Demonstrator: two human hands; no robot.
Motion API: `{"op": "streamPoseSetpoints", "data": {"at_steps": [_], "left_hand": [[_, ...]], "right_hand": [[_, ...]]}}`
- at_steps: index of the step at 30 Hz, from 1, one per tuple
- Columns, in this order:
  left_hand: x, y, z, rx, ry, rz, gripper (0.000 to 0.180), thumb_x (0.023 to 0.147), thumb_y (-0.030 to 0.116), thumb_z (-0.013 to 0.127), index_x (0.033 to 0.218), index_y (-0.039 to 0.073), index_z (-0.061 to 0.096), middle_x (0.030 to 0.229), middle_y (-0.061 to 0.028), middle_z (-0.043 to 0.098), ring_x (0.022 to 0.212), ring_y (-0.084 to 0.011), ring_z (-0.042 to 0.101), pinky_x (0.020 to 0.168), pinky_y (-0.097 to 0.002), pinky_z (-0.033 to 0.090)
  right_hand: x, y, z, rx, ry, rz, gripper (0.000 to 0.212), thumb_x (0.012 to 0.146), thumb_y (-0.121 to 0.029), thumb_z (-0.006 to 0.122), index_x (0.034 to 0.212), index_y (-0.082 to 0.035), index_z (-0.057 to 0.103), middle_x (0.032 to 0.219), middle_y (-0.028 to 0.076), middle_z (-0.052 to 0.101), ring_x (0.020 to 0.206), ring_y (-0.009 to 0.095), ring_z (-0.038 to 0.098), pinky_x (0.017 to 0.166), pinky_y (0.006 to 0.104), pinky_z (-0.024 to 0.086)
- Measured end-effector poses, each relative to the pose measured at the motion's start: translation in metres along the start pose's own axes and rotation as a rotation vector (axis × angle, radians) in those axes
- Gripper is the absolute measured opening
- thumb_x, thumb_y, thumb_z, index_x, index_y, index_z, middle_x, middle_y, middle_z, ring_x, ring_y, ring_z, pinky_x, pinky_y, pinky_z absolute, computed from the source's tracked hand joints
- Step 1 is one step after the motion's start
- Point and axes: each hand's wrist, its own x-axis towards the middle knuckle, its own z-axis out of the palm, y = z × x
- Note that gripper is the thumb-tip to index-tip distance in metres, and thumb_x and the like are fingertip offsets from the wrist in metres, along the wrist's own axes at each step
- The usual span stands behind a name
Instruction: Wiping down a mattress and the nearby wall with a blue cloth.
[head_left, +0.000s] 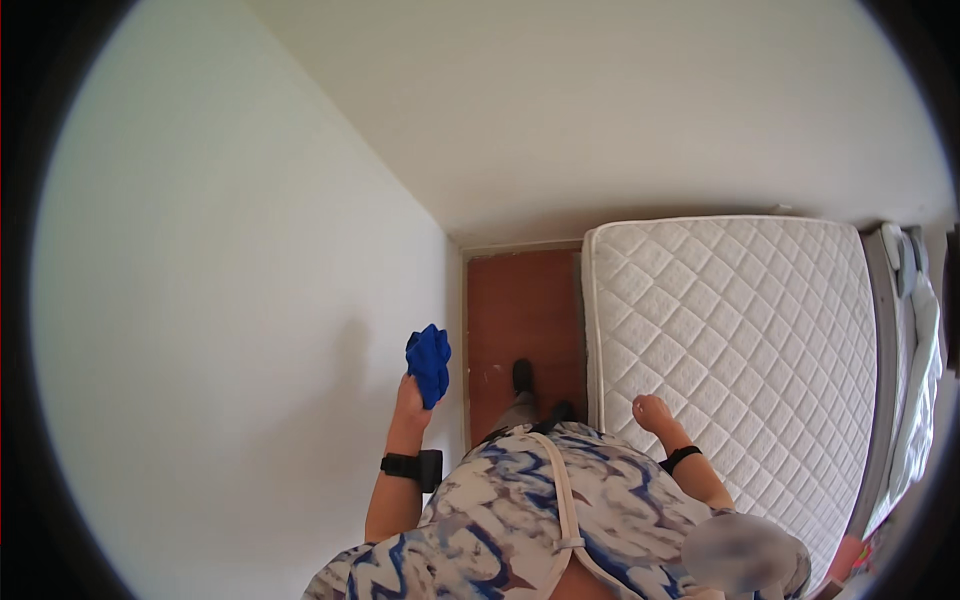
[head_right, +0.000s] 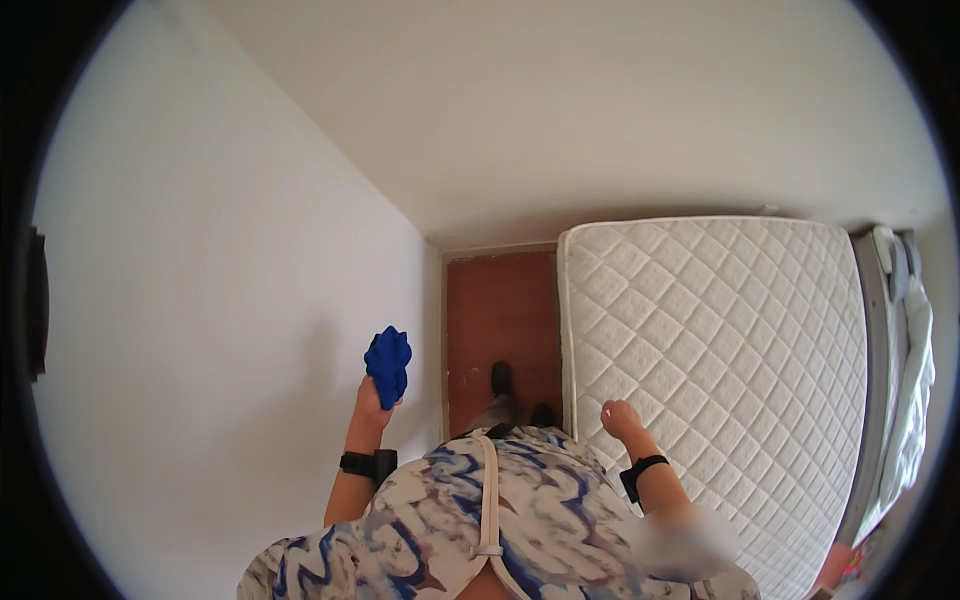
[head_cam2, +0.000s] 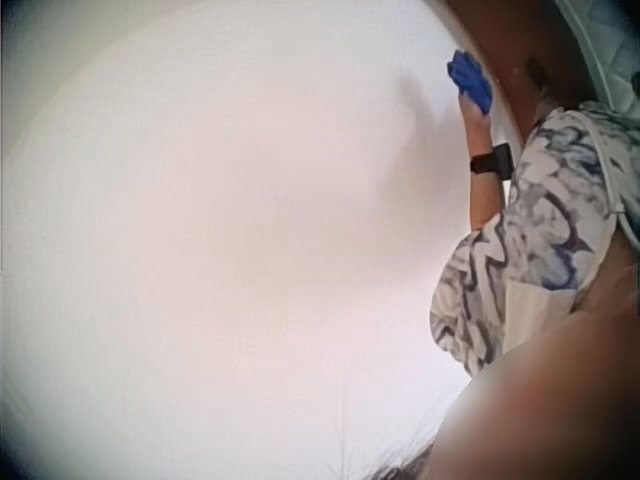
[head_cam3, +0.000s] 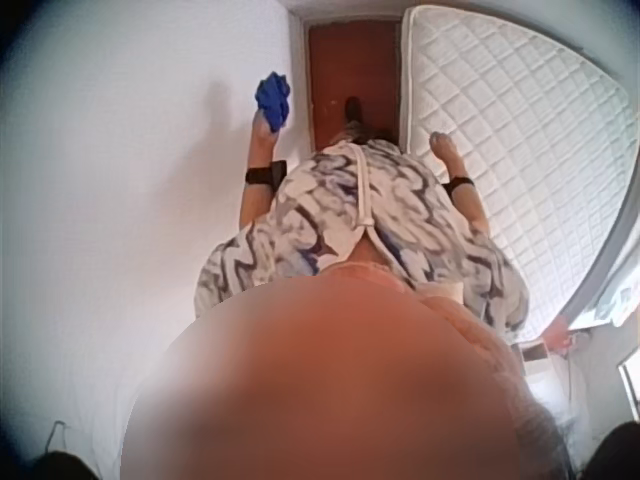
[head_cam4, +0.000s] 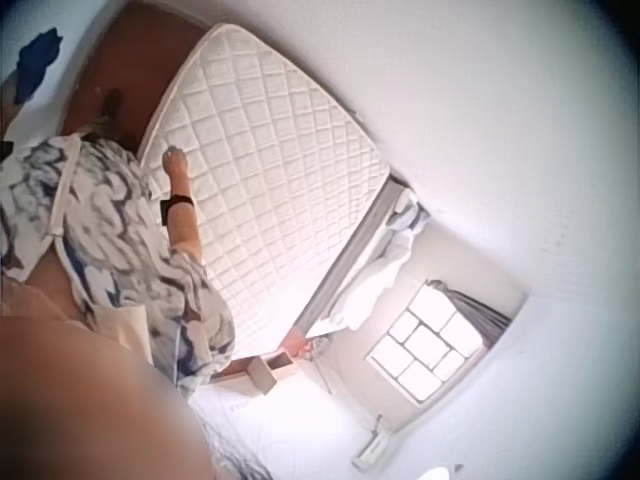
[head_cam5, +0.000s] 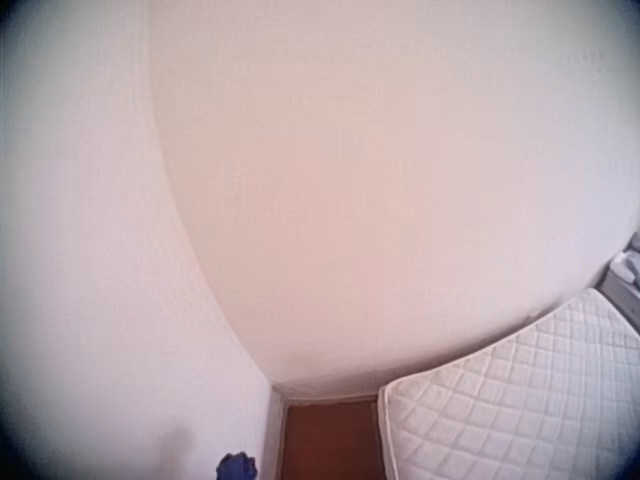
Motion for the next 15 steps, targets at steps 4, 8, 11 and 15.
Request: {"op": "streamPoseSetpoints", "data": {"at_steps": [4, 8, 11, 15], "left_hand": [[-0.009, -0.006, -0.014, -0.057, 0.116, -0.012, 0.035, 0.096, 0.038, 0.043, 0.118, 0.014, 0.055, 0.07, 0.0049, 0.05, 0.052, -0.0084, 0.044, 0.041, -0.0251, 0.033], [-0.015, 0.008, 0.0, -0.118, 0.028, 0.114, 0.042, 0.097, 0.036, 0.043, 0.13, 0.011, 0.049, 0.085, 0.0031, 0.058, 0.059, -0.0088, 0.05, 0.046, -0.0259, 0.041], [-0.009, 0.015, 0.006, -0.196, 0.042, 0.183, 0.043, 0.098, 0.03, 0.043, 0.136, 0.009, 0.044, 0.102, 0.0013, 0.061, 0.077, -0.009, 0.057, 0.064, -0.0259, 0.049], [0.006, 0.019, 0.002, -0.164, 0.004, 0.205, 0.041, 0.098, 0.02, 0.047, 0.136, 0.005, 0.043, 0.12, -0.0001, 0.059, 0.106, -0.0112, 0.056, 0.092, -0.0259, 0.046]], "right_hand": [[0.005, -0.001, 0.005, -0.009, -0.184, -0.022, 0.022, 0.082, -0.023, 0.051, 0.088, -0.009, 0.067, 0.09, 0.02, 0.066, 0.09, 0.039, 0.061, 0.081, 0.0487, 0.049], [0.012, -0.006, -0.007, -0.087, -0.211, -0.08, 0.023, 0.083, -0.023, 0.05, 0.087, -0.008, 0.067, 0.088, 0.021, 0.066, 0.088, 0.039, 0.062, 0.079, 0.0489, 0.049], [0.02, -0.012, -0.022, -0.037, -0.145, -0.11, 0.021, 0.083, -0.022, 0.051, 0.087, -0.008, 0.066, 0.084, 0.022, 0.066, 0.085, 0.041, 0.062, 0.076, 0.0497, 0.049], [0.027, -0.013, -0.038, -0.058, -0.105, -0.103, 0.019, 0.083, -0.021, 0.052, 0.086, -0.007, 0.066, 0.082, 0.022, 0.065, 0.083, 0.04, 0.062, 0.075, 0.0497, 0.049]]}}
